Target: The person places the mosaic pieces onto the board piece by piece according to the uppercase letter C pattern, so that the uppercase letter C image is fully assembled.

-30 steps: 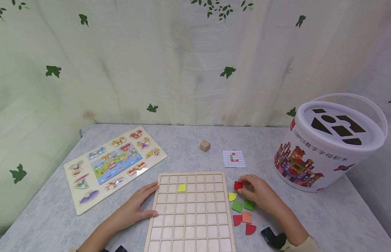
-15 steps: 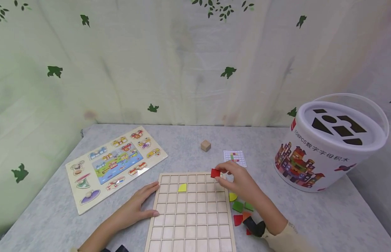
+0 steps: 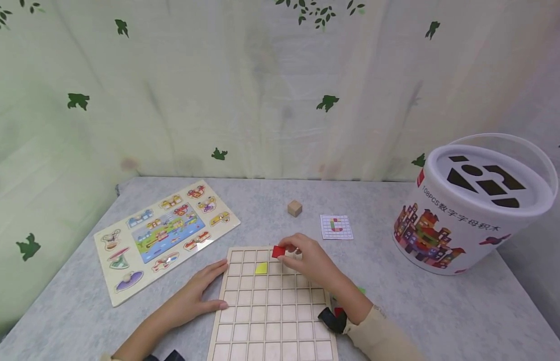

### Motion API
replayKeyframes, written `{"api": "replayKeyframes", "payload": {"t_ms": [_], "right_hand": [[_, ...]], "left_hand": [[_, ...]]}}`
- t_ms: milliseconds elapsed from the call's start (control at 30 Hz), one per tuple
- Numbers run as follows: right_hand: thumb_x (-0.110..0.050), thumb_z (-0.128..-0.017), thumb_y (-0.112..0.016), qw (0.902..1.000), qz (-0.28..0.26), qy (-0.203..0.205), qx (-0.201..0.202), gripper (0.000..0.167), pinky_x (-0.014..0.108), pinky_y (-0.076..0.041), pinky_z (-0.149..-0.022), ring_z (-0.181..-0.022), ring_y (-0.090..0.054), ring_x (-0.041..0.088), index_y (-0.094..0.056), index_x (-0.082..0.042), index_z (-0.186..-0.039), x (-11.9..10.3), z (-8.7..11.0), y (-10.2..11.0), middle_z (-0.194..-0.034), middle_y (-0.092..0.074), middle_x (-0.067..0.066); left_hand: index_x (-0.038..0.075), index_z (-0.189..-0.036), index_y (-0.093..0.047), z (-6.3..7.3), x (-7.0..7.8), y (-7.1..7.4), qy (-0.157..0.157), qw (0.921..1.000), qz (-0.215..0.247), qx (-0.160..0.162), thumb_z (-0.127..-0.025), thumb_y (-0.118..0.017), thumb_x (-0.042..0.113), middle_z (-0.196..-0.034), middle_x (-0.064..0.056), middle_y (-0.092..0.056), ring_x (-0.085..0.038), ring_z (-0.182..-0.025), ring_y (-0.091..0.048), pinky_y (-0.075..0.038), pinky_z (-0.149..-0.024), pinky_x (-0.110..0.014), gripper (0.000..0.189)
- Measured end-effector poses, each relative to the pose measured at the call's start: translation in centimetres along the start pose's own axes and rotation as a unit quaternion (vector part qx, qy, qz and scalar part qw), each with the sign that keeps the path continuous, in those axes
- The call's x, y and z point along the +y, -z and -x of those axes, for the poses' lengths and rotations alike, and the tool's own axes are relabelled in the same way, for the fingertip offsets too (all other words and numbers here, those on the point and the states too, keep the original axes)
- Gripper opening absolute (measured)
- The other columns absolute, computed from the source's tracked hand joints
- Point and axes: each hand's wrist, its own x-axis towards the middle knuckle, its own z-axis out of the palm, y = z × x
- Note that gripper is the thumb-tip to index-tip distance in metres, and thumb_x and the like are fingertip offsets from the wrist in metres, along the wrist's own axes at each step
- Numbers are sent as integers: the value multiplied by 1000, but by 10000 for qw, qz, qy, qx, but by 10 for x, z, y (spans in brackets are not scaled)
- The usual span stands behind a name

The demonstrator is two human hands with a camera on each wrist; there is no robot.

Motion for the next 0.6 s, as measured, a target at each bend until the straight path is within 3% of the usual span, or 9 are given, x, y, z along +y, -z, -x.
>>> {"api": "replayKeyframes", "payload": {"t_ms": [167, 300, 600], "right_hand": [[-17, -82, -67, 9978, -76, -388, -527, 23, 28, -47, -72, -82, -52, 14, -63, -10, -103, 16, 1, -8, -93, -57, -5], [-22, -81, -68, 9943, 235, -538, -894, 22, 26, -45, -72, -81, -51, 11, -63, -13, -101, 22, 1, -13, -92, -56, -7], [-26, -82, -67, 9920, 411, -600, -1029, 21, 27, -43, -75, -84, -48, 10, -62, -17, -101, 25, 0, -19, -95, -53, -8]], "left_hand": [[5, -139, -33, 0, -1, 0, -104, 9999, -18, 39, -73, -68, 47, -144, -7, -26, -30, -130, -22, -22, -101, -51, 85], [4, -138, -33, 1, -3, -1, -195, 9998, -58, 76, -74, -66, 48, -144, -9, -27, -32, -130, -22, -22, -100, -52, 85], [5, -139, -33, 1, -3, 0, -206, 9997, -99, 64, -75, -65, 50, -144, -8, -27, -31, -130, -22, -22, -100, -52, 84]]}}
